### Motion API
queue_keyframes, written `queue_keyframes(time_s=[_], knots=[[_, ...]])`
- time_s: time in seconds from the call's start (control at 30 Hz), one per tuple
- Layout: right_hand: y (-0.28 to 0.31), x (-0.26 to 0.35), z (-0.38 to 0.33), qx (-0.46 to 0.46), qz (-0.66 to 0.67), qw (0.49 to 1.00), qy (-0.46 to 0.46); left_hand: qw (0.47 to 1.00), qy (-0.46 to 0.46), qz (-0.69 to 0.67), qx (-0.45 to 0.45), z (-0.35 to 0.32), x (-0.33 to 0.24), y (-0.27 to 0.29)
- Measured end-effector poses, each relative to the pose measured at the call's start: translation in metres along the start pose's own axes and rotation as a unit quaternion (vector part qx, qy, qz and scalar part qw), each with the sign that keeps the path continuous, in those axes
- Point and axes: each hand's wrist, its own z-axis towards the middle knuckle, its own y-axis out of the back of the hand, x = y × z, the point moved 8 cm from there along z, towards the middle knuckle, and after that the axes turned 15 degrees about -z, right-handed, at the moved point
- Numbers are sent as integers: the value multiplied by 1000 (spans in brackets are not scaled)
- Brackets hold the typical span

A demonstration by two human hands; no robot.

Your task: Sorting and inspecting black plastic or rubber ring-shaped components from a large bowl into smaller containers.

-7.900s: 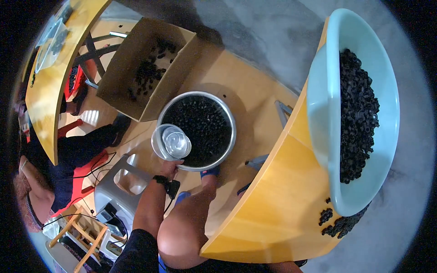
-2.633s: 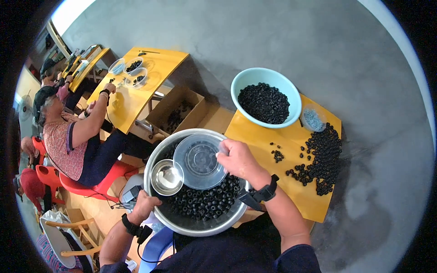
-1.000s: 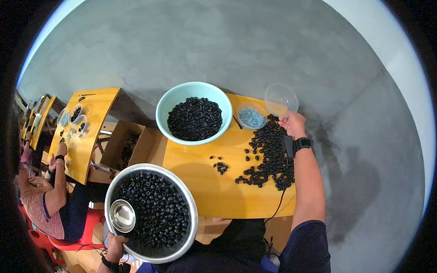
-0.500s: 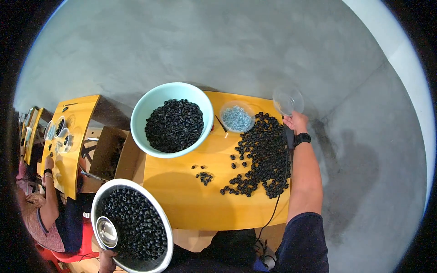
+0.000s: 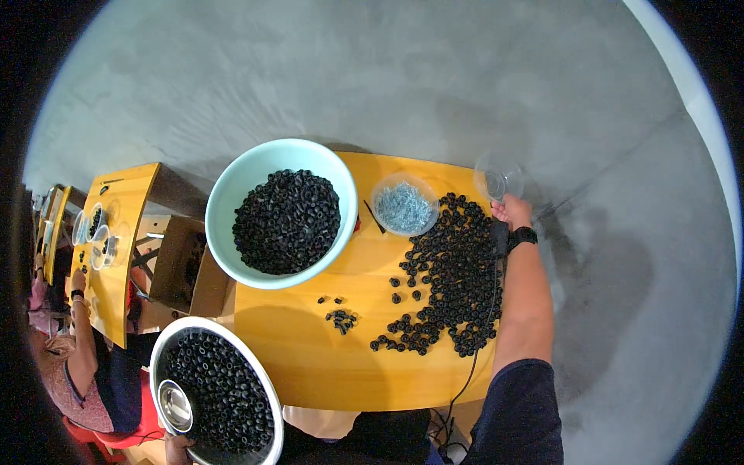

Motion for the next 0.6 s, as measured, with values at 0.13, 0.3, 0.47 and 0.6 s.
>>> queue_keyframes(time_s=[0.13,0.3,0.47,0.6], knots=[[1,-1,5,-18,-40,999,-6,999,-17,25,-23,1,0,6],[-4,4,-3,-26,-79,996,33,1000,-17,2,-22,5,1,8],[-6,8,-16,-59,-88,994,29,1000,-23,6,-21,5,6,10],[-3,9,-21,-50,-178,982,26,999,-14,-25,-37,4,7,12]])
